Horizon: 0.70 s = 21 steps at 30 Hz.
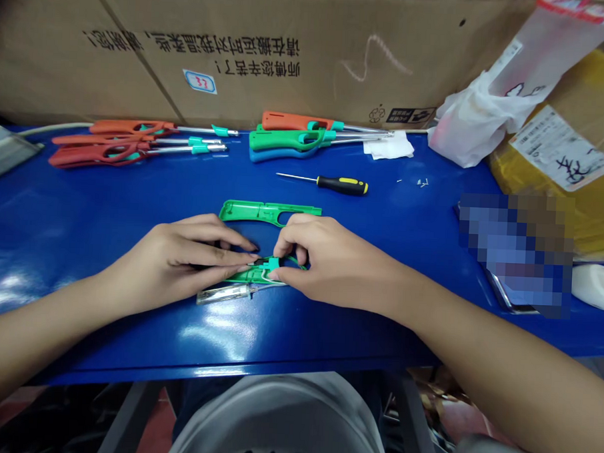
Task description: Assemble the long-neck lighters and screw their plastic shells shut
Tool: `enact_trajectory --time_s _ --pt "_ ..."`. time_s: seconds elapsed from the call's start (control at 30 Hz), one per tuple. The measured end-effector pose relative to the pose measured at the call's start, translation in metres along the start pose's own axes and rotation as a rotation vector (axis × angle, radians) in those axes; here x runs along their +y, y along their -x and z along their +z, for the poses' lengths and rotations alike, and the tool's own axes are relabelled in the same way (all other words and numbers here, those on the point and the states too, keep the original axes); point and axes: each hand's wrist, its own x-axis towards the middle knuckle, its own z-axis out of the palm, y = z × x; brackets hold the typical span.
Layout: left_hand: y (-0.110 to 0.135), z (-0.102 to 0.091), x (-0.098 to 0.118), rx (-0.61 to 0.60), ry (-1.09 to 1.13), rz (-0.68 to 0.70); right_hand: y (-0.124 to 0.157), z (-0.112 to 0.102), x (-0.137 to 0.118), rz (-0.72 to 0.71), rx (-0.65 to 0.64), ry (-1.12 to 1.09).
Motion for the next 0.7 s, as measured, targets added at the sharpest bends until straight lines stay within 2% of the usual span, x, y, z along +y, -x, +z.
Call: enact_trajectory --time_s 0.37,0.7 --pt "0.0015 0.0004 -0.0009 -0.018 -0.071 0.021 0.0009 0.0 -0.0013 -0.001 0.01 -0.008" --pt "0.002 0.0008 -0.0034 -0.019 -0.091 0.093 0.0018 -0.0001 -0.0017 -0.003 0.002 0.0"
